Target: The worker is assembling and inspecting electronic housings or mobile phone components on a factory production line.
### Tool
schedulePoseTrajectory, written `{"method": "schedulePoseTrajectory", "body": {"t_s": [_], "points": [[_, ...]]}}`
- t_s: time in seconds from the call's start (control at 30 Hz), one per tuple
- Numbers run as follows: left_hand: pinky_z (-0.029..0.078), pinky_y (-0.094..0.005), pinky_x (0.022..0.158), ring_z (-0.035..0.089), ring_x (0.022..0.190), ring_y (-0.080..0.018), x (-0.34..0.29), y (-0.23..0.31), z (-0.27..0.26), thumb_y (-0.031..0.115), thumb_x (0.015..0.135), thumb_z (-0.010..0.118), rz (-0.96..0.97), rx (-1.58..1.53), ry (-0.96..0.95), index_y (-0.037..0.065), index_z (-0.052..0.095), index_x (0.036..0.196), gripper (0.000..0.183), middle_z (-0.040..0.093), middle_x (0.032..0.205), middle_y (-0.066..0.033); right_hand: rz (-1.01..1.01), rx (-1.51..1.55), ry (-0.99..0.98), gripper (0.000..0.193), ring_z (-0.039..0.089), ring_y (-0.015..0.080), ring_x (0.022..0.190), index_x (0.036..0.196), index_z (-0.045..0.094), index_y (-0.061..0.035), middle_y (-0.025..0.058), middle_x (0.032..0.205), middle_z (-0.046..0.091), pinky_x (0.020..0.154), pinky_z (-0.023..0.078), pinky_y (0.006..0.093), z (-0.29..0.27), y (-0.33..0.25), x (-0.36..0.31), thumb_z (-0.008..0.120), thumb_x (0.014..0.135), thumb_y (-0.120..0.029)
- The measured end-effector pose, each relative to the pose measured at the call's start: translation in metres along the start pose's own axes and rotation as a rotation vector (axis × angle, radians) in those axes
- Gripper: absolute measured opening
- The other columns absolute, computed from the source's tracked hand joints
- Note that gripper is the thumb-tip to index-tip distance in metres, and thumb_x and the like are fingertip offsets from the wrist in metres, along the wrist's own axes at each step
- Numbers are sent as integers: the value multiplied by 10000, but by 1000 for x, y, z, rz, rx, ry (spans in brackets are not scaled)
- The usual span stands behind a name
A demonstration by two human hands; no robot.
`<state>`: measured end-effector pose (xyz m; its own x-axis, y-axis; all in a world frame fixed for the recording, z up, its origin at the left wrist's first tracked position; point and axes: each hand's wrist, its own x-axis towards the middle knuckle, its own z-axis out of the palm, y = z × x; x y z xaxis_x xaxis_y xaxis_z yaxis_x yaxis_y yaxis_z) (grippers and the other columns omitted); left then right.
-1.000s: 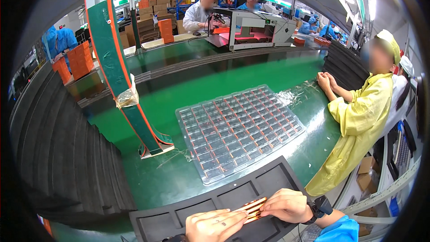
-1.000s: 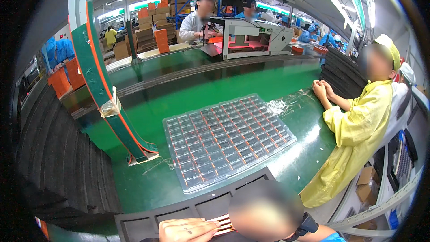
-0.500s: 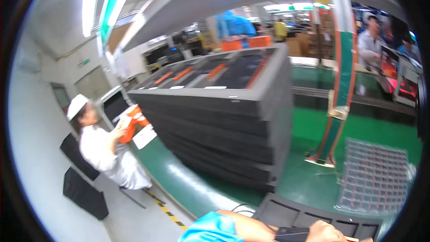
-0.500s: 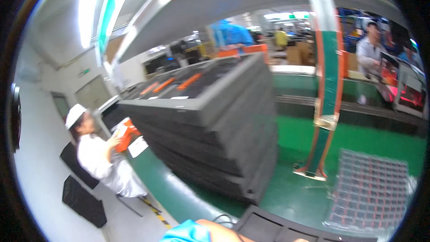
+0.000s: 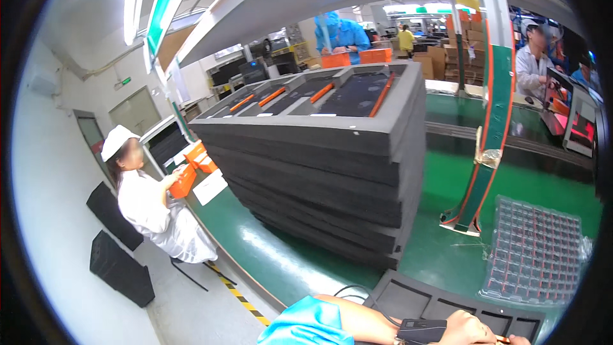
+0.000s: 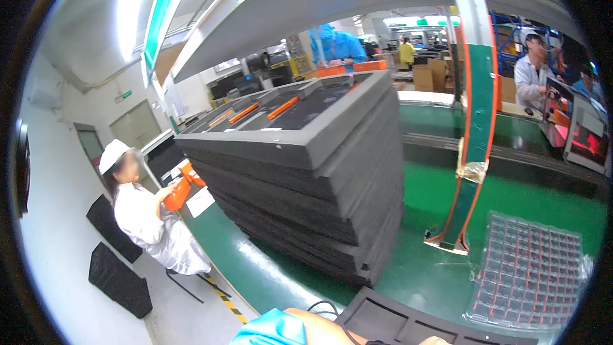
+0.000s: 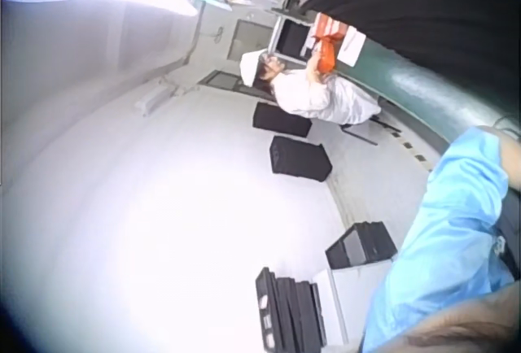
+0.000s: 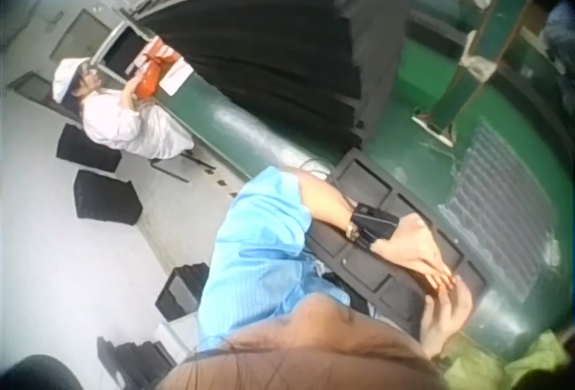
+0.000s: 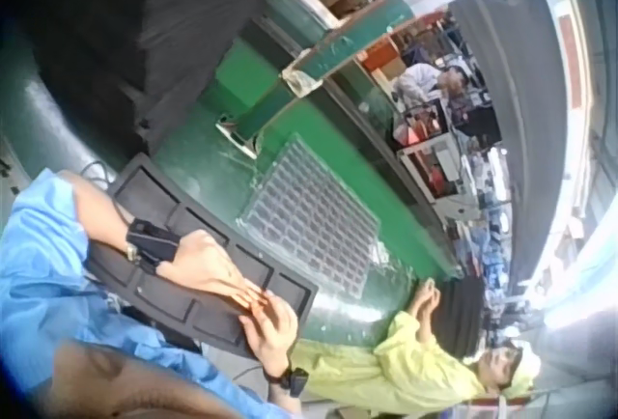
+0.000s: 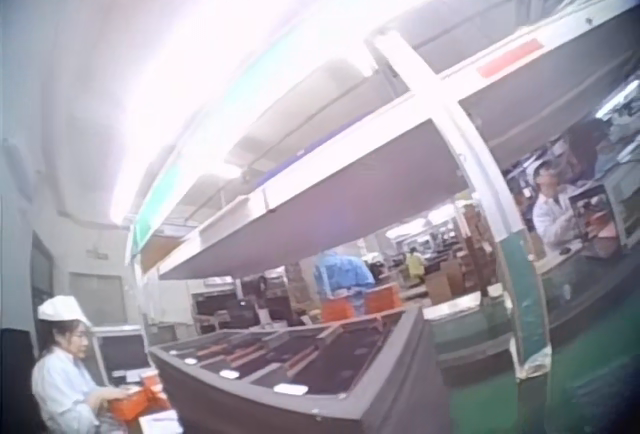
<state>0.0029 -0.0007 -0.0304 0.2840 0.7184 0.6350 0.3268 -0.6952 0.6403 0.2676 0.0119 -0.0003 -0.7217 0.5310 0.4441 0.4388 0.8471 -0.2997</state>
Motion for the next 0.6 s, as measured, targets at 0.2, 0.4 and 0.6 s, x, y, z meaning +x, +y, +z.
{"method": "schedulePoseTrajectory", "body": {"t_s": [0.2, 0.4, 0.6], "points": [[585, -302, 751, 736, 889, -188, -12, -8, 23, 264, 895, 727, -16, 73, -52, 134, 761, 1061, 214, 764, 984, -39, 94, 158, 53, 411, 534, 330, 1254, 1277, 589, -21, 187, 1350, 568, 1049, 434, 428, -11, -26, 22, 713, 887, -57], [607, -274, 725, 749, 849, -185, -4, -5, -7, 255, 873, 762, 80, 129, -69, 111, 748, 1077, 250, 747, 1110, -33, 130, 447, 213, 198, 707, 246, 881, 939, 706, -55, 86, 946, 737, 770, 562, 342, 18, -14, 49, 821, 784, -8], [598, -323, 779, 742, 903, -251, 30, 30, -25, 93, 852, 746, 11, 135, -209, 60, 759, 1024, 176, 757, 970, -101, 201, 397, 233, 240, 727, 248, 861, 1015, 701, -34, 89, 938, 752, 759, 579, 334, 0, -17, 32, 810, 803, -4]]}}
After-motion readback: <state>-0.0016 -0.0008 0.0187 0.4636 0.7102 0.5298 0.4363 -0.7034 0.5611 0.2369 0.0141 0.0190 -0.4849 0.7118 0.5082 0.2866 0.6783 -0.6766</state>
